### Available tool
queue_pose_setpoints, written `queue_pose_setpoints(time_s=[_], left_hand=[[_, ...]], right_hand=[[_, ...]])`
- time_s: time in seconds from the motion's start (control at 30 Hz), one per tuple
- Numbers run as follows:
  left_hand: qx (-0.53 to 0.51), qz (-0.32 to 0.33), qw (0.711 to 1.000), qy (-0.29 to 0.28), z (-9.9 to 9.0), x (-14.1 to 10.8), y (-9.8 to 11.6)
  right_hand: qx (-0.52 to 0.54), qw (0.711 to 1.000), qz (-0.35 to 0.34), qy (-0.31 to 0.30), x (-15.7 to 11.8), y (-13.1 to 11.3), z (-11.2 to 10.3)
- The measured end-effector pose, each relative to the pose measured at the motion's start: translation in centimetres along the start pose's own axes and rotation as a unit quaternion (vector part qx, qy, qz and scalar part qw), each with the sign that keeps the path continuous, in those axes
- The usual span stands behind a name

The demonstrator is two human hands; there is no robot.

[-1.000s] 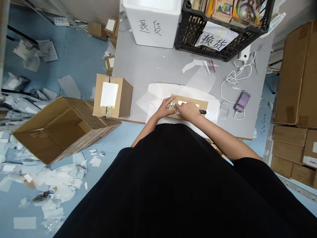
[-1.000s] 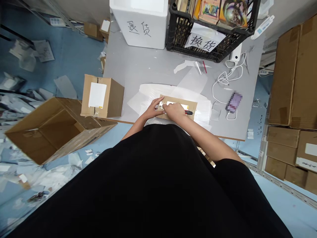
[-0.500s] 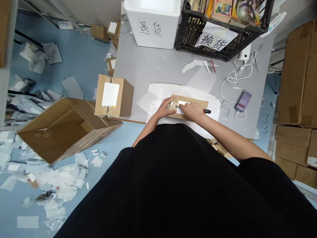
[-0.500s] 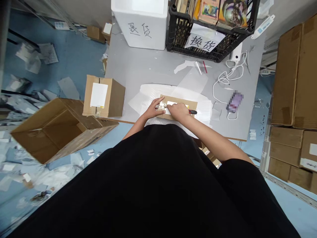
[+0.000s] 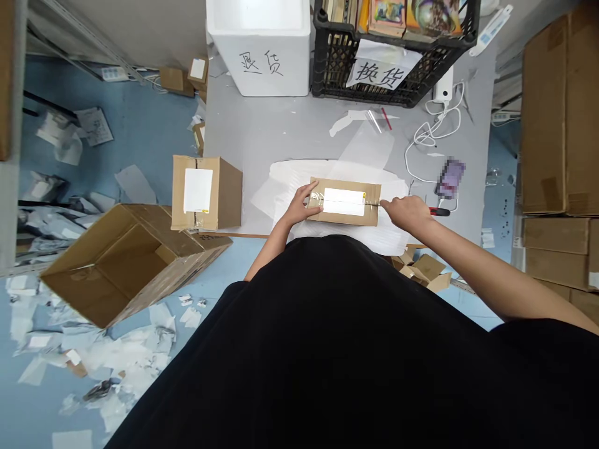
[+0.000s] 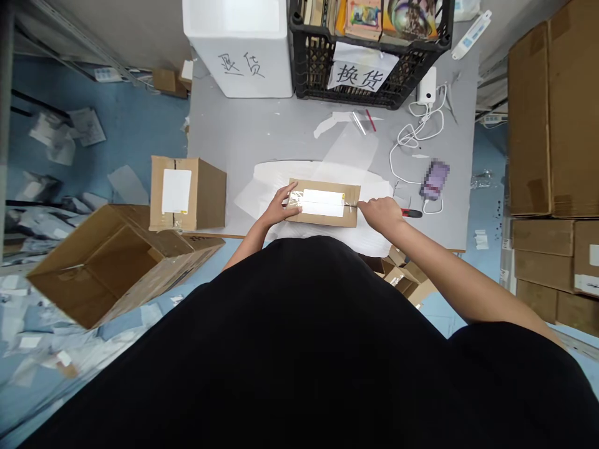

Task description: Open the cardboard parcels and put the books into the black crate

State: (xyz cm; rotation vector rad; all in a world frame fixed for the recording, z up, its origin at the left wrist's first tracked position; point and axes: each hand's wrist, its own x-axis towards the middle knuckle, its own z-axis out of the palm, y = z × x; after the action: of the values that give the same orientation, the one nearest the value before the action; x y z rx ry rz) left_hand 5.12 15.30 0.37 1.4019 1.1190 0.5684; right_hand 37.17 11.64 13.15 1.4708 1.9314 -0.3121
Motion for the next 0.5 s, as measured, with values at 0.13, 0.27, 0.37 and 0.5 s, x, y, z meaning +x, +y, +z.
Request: queue_pose_setpoints(time_s=[0.13,0.27,0.37,0.5], left_hand=[[0.010,-0.007,1.000,0.000,0.0,-0.1,0.3],[0.014,-0.020,1.000,0.003,0.1,-0.2,0.7],[0.017,-0.025,1.000,0.005,0.2,-0.4,1.1],[0.029,-0.014,0.999,0.006,0.2,-0.4,1.3]], right_hand=[[0.009,1.000,0.003,0.015,-0.4,1.1,1.2],[-0.004,1.000,-0.005,0.027,-0.7,1.5,2.0],[-0.003,0.999,-0.010,0.039,-1.0,1.8,2.7],[0.028,0.998,-0.005,0.049,-1.2,2.3,3.7]])
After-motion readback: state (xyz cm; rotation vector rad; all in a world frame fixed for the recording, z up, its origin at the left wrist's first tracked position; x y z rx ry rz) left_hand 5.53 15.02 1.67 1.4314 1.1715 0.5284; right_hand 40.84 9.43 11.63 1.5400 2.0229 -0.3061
